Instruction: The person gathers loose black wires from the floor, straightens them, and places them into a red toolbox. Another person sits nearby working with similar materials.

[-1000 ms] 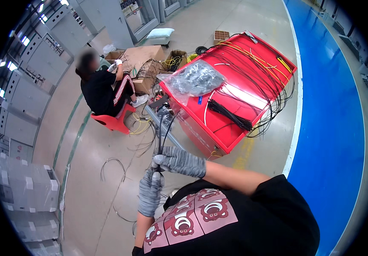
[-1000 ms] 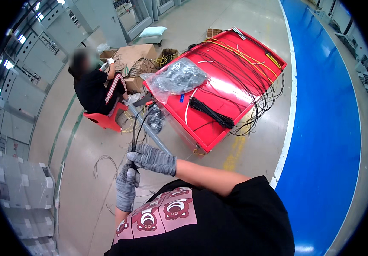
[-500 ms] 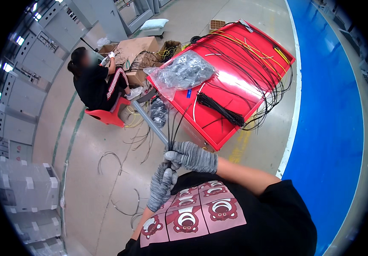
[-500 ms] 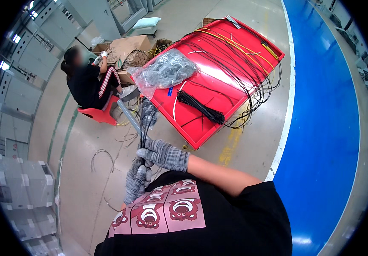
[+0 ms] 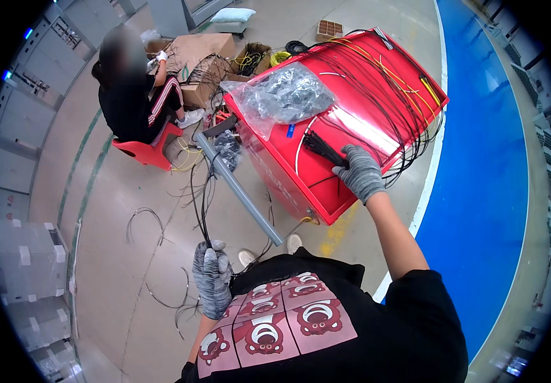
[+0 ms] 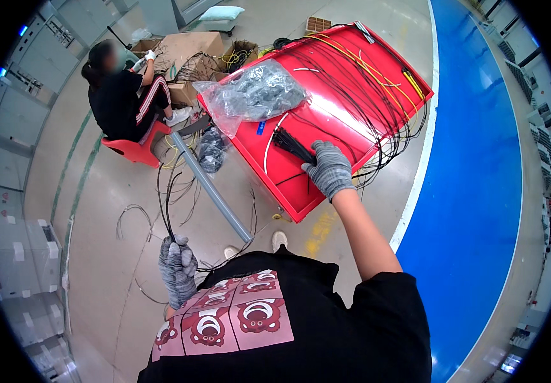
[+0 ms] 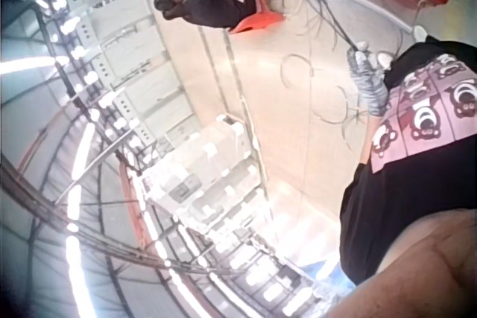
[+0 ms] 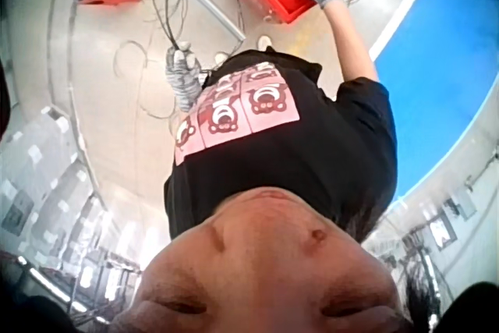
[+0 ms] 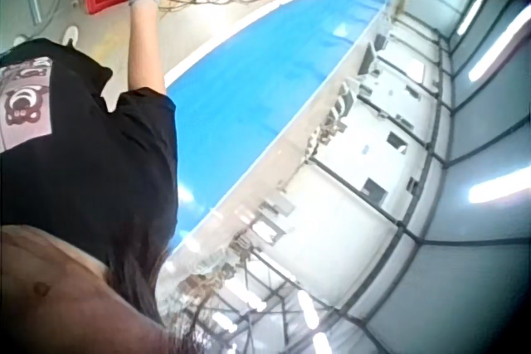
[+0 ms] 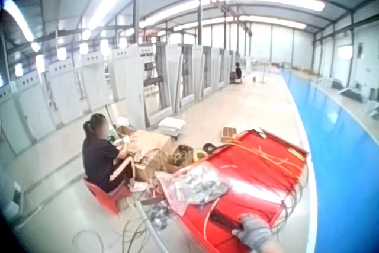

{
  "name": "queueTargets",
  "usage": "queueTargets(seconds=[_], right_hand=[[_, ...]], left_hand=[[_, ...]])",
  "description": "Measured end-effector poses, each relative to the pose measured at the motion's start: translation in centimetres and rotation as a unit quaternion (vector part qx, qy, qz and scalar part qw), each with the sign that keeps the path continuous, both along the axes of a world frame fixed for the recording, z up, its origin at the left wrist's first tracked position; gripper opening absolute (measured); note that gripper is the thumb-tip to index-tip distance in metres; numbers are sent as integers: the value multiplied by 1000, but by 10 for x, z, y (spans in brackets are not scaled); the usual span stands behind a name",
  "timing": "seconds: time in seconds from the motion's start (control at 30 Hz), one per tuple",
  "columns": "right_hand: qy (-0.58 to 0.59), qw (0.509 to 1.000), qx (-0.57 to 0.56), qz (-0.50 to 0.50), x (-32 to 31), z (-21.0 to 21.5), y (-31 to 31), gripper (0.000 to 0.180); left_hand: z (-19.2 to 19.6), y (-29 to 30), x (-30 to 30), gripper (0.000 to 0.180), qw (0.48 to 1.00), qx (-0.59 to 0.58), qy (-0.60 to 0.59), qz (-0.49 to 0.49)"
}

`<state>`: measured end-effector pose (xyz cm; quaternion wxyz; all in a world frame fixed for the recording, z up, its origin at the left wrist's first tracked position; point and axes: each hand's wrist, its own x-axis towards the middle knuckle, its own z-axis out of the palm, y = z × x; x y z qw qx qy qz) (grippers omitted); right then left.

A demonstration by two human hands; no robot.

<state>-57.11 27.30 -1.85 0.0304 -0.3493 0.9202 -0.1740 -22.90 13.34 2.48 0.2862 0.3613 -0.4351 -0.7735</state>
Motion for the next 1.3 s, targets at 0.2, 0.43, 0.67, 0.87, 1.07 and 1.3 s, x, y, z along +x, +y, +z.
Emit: queueTargets(seconds=[0.2,0.43,0.67,0.87,1.07,1.3], right_hand=[[-249,958,-140,-27,-16,15,10,30],[-487,842,-231,34,19,54,5,23],[-525,814,-223,113,53,64,-10,22],[-554,797,-216,106,67,67,-16,21],[-406,873,-233,140,82,58,-25,25],[-271,910,-262,170,99,60,-29,30]], left_hand=[[3,-7,-6,20,1000,3,25,14],[-1,-15,-27,18,997,48,64,1],[8,-22,-61,14,990,90,109,-21],[16,-12,-75,14,997,43,63,-25],[19,-5,-82,13,999,-2,47,-27],[18,1,-91,14,999,-43,32,4]])
